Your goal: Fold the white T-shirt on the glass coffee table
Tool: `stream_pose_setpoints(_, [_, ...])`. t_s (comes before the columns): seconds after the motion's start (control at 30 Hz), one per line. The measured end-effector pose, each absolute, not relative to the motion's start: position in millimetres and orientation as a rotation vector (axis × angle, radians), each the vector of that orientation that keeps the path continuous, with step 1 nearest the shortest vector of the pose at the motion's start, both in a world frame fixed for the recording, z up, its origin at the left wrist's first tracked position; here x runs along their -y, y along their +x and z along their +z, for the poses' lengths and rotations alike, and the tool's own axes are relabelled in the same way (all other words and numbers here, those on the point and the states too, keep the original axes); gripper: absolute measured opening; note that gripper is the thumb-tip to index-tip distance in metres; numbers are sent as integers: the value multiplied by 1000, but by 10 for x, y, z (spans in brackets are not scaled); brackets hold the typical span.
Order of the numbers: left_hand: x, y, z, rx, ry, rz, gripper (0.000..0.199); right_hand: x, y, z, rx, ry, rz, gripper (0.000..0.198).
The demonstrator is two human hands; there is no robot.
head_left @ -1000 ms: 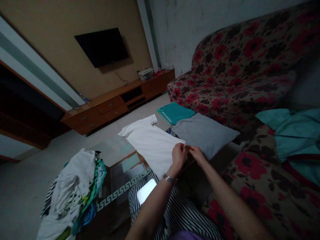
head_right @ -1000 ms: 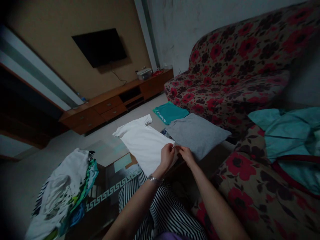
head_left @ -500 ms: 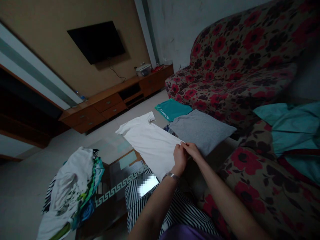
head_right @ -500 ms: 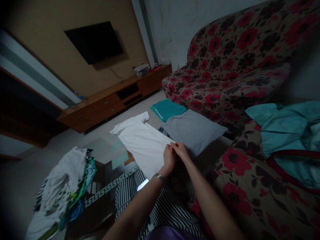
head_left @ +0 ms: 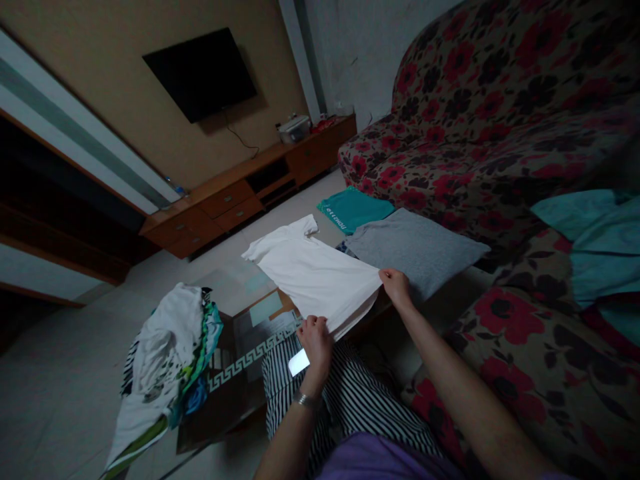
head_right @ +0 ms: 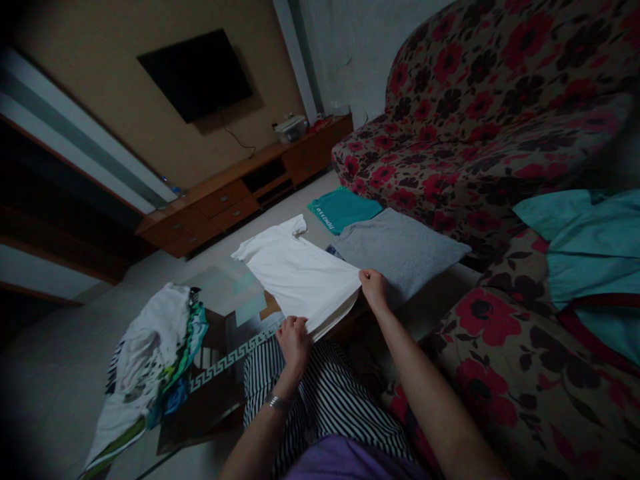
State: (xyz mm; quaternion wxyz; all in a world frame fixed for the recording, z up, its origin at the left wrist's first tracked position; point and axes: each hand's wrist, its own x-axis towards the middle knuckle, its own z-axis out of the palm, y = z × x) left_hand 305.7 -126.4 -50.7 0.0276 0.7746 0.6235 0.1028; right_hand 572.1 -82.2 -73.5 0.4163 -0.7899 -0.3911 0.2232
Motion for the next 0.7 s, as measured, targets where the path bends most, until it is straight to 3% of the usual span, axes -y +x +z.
stream_pose_setpoints(0.3, [1662, 2551, -582, -2063, 1698, 677, 24, 1106, 5485, -966, 1011, -2009, 515, 31])
stream_pose_setpoints(0.7, [2371, 1349, -663, -2130, 1611, 1022, 27, 2105, 4455, -1249, 1132, -1561, 675, 29])
